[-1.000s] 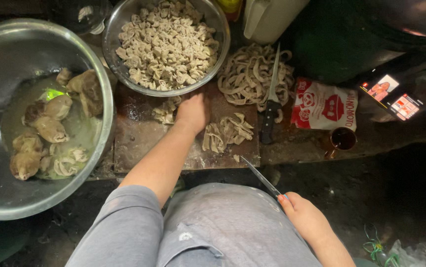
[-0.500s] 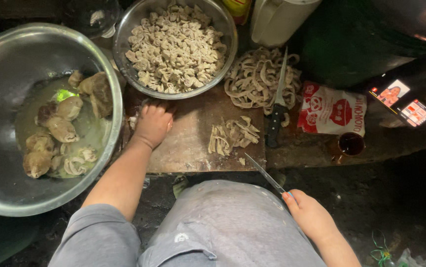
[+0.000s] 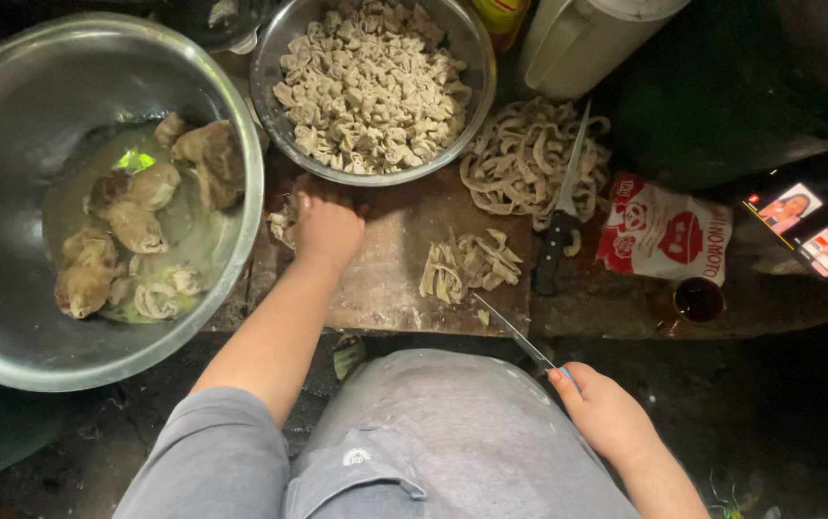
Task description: The person slices pieces of cooked organ meat and tripe on a wooden board using a knife.
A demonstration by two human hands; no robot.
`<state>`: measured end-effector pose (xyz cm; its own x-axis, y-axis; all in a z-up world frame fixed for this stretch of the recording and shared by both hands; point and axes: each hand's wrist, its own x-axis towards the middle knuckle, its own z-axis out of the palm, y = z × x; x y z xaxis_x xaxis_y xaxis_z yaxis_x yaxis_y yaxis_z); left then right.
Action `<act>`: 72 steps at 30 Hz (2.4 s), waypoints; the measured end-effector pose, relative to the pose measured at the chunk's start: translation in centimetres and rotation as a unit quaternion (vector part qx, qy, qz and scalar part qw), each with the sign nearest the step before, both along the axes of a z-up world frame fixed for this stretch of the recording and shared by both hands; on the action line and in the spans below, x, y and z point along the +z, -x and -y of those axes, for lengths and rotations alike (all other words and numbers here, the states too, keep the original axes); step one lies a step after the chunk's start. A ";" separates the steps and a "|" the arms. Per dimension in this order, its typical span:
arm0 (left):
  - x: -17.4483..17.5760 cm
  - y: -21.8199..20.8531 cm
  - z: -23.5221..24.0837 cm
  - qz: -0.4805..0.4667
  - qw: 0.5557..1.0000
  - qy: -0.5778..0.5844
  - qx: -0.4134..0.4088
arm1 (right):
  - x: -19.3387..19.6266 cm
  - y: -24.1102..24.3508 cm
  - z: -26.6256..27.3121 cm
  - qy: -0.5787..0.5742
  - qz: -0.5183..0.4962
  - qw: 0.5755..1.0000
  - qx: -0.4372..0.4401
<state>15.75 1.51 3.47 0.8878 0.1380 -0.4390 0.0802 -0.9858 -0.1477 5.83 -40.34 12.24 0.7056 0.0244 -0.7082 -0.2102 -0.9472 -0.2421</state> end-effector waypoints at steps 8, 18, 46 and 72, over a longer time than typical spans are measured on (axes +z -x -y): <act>1.4 4.2 1.7 0.209 0.968 0.134 -0.029 | -1.6 -0.1 1.6 -0.039 0.069 0.996 -0.031; -2.5 4.7 13.8 0.266 0.890 0.362 -0.074 | -2.4 0.9 3.1 -0.027 0.097 0.991 -0.089; -8.7 -20.2 21.0 0.164 0.928 0.334 0.014 | -3.6 8.0 9.5 -0.060 0.072 0.966 -0.242; 13.6 17.3 -15.6 0.347 0.851 0.267 0.291 | -5.7 -1.4 -3.3 -0.361 0.083 0.920 -0.127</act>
<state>-1.58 17.09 17.05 0.8081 0.5886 0.0240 0.4639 -0.6609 0.5899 7.24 -37.05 6.51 0.8509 0.2648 -0.4538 -0.3058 -0.4528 -0.8375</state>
